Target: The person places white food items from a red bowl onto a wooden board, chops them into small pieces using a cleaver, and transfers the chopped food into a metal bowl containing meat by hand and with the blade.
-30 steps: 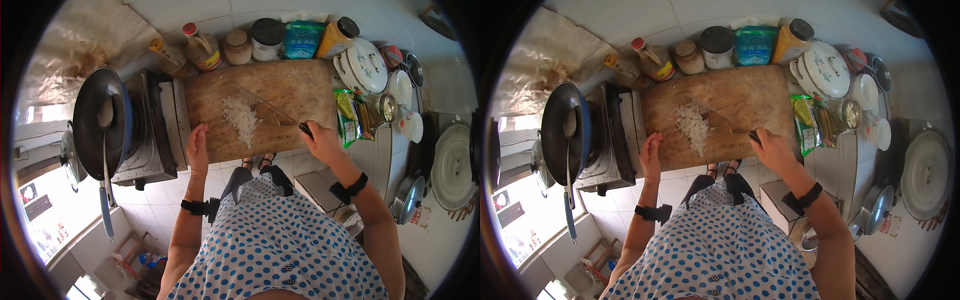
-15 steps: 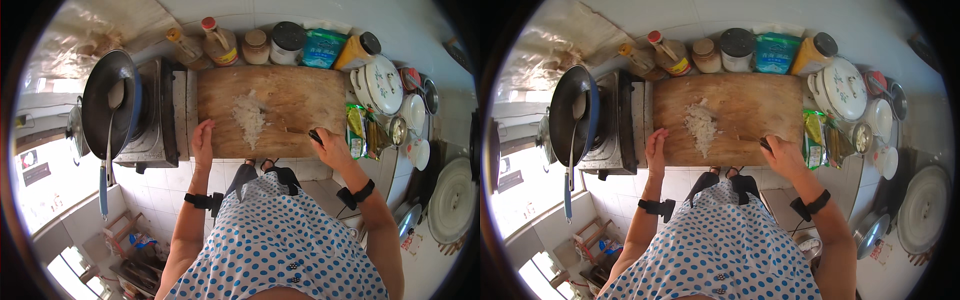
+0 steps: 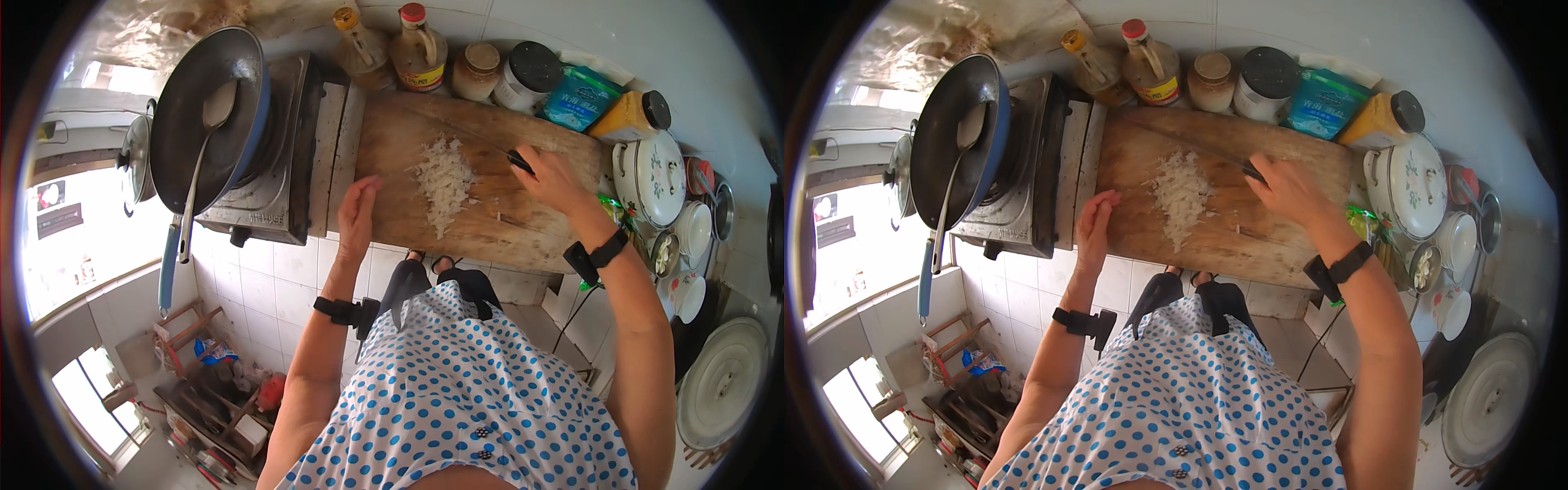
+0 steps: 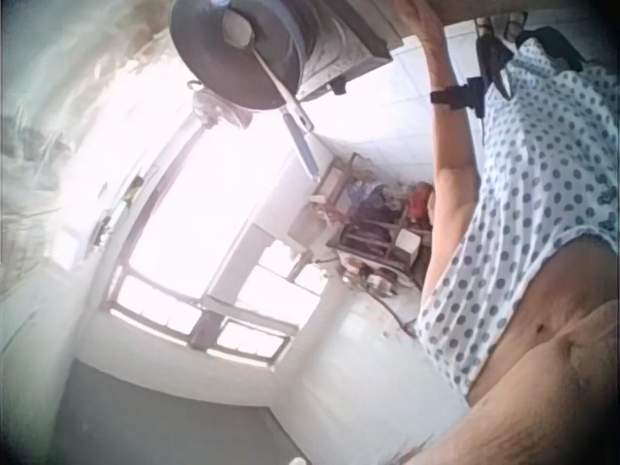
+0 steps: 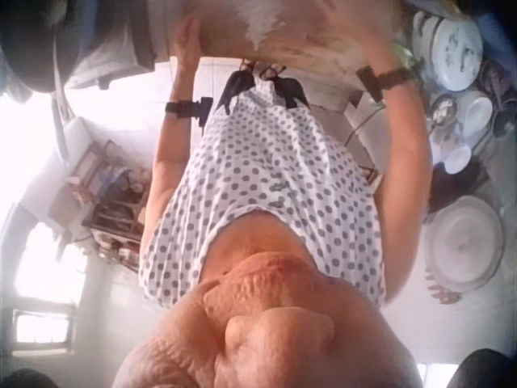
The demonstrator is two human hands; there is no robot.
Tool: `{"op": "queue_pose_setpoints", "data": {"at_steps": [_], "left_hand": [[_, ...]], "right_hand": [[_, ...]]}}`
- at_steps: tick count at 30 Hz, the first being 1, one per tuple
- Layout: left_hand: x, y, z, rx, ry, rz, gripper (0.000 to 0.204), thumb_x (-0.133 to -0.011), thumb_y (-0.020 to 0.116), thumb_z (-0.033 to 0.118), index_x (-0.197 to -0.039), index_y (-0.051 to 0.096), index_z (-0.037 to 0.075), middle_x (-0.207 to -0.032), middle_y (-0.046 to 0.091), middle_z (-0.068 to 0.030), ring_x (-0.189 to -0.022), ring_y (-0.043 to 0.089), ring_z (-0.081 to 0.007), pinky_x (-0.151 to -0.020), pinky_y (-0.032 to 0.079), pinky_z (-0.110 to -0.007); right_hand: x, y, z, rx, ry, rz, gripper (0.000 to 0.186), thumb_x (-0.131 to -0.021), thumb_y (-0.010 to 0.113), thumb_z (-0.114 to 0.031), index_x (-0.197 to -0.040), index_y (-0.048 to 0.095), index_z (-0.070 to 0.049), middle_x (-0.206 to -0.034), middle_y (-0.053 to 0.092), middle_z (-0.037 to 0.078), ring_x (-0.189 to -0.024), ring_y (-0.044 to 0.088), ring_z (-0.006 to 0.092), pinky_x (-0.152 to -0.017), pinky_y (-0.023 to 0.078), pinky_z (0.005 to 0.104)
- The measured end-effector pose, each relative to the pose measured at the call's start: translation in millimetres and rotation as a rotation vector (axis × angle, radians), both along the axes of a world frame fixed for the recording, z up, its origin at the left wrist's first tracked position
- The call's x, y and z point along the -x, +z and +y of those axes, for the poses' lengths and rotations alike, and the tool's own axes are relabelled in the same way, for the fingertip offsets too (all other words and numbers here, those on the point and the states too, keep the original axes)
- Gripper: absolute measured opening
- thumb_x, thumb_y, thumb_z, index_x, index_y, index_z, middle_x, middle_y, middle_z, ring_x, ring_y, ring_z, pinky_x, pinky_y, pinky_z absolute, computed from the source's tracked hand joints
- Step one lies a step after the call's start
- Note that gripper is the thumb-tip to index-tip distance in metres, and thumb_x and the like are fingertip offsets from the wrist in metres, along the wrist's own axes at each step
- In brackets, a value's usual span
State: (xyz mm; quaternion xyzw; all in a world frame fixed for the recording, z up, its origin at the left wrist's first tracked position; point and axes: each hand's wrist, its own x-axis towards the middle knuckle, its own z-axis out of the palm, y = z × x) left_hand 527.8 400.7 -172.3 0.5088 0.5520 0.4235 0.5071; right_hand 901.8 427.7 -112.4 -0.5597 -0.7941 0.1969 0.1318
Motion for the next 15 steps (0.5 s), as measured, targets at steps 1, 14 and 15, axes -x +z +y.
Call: {"op": "queue_pose_setpoints", "data": {"at_steps": [1, 14, 15], "left_hand": [[1, 0, -1, 0.003, -0.006, -0.01, 0.025, -0.106, 0.05, 0.016, -0.122, 0.063, 0.001, -0.117, 0.067, -0.0079, -0.111, 0.06, -0.0149, -0.1, 0.043, -0.027], [6, 19, -8, -0.015, -0.037, 0.121, 0.028, -0.107, 0.049, 0.017, -0.128, 0.061, 0.003, -0.125, 0.067, -0.0088, -0.117, 0.06, -0.0179, -0.102, 0.044, -0.029], [5, 20, -6, -0.017, -0.031, 0.108, 0.028, -0.107, 0.048, 0.017, -0.127, 0.062, 0.003, -0.124, 0.067, -0.0088, -0.117, 0.06, -0.0176, -0.102, 0.044, -0.028]], "right_hand": [[-3, 2, -6, 0.034, 0.039, 0.033, 0.022, -0.093, 0.064, -0.023, -0.102, 0.055, -0.005, -0.085, 0.068, 0.019, -0.076, 0.065, 0.0407, -0.063, 0.049, 0.0494], [5, 10, -30, 0.017, 0.063, -0.003, 0.022, -0.091, 0.067, -0.021, -0.104, 0.057, -0.006, -0.08, 0.067, 0.017, -0.07, 0.064, 0.0387, -0.059, 0.049, 0.0448], [8, 15, -38, 0.019, 0.056, -0.007, 0.022, -0.091, 0.067, -0.021, -0.104, 0.057, -0.006, -0.08, 0.067, 0.017, -0.07, 0.064, 0.0387, -0.059, 0.049, 0.0448]]}}
